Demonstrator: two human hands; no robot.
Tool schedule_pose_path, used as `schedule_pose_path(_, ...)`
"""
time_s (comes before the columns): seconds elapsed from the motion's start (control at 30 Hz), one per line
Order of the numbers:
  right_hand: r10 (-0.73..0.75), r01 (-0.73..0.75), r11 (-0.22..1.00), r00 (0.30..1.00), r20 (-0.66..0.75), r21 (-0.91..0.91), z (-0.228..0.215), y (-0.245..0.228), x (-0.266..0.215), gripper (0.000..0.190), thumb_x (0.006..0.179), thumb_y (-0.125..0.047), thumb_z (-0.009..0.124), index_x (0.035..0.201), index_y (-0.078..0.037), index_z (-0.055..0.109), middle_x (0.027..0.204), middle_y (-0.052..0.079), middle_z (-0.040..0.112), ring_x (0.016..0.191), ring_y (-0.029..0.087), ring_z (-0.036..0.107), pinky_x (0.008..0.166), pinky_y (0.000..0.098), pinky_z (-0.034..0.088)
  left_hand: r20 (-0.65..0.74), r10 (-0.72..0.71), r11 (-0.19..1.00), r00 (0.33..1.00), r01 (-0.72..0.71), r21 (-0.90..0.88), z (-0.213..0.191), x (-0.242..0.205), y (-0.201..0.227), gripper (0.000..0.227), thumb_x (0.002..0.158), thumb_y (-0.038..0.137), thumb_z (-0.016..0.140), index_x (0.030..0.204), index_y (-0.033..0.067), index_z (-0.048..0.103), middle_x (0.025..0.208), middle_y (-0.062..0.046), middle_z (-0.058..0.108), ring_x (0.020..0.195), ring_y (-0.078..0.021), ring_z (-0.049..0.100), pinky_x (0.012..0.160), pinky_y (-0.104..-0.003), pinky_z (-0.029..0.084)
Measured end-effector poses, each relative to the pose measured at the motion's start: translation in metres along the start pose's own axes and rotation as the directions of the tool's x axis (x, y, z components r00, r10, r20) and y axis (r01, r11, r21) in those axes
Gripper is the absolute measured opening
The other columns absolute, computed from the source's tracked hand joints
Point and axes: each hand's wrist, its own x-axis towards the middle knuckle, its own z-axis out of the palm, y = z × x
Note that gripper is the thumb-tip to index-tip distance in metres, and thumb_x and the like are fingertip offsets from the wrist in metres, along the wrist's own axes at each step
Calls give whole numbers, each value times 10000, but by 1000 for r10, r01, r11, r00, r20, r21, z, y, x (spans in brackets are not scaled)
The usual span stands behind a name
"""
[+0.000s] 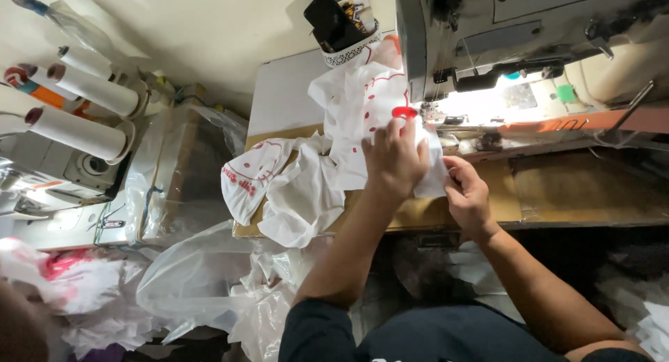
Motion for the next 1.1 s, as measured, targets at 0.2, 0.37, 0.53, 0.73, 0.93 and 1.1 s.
schedule_pose_path(0.2, -236, 237, 971, 972, 10, -40, 11, 26, 14, 427, 978, 113, 560, 1379, -29, 605, 751, 83, 529, 613, 138, 445, 572, 252, 430, -192, 76, 985, 978, -44, 167, 7, 11, -15, 351, 987, 294, 479, 1273, 307, 681, 1234, -31, 634, 1118, -246, 591, 1005, -617, 407)
schedule_pose_path(0.37, -331, 335, 892, 941, 67, -302, 11, 3, 43, 263, 996, 38, 608, 1214, -43, 731, 1015, 151, 742, 788, 284, 718, 711, 379, 560, 205, -81, 995, 976, 68, 67, 2, 64, -23, 417, 1031, 316, 453, 1425, 303, 590, 1537, -81, 510, 1399, -463, 444, 998, -794, 324)
schedule_pose_path(0.53, -412, 395, 726, 905, 105, -563, 9, 20, 54, 323, 958, -97, 691, 1262, -184, 753, 1040, 47, 777, 841, 271, 746, 730, 375, 583, 367, -163, 986, 916, 166, 22, 57, 116, -60, 511, 1019, 290, 417, 1518, 400, 435, 1666, -87, 324, 1456, -536, 376, 948, -668, 480)
schedule_pose_path(0.73, -94, 144, 920, 984, 151, -364, -2, 8, 37, 418, 974, -126, 644, 1390, -164, 662, 805, 92, 733, 723, 273, 720, 694, 468, 566, 127, -159, 977, 979, 175, -122, 25, 93, -65, 442, 973, 146, 445, 1390, 208, 580, 1369, -187, 530, 1177, -475, 595, 955, -567, 520)
schedule_pose_path(0.93, 292, -349, 896, 929, 229, 273, -14, -6, 6, 419, 1059, -158, 506, 1452, -51, 600, 946, 176, 734, 850, 246, 722, 837, 384, 588, 551, -209, 974, 808, 224, 41, -33, -18, -77, 567, 1038, 433, 344, 1589, 307, 289, 1220, -118, 746, 1165, -349, 707, 1100, -558, 449)
schedule_pose_path(1.1, 618, -791, 336, 595, 514, 511, 3, 41, -24, 590, 929, -366, 629, 1430, -54, 608, 1064, 248, 716, 772, 417, 706, 818, 606, 541, 296, 60, 915, 953, 65, -397, -92, -72, 2, 393, 911, 390, 545, 1270, 250, 628, 1214, -77, 630, 1173, -298, 624, 1005, -461, 521)
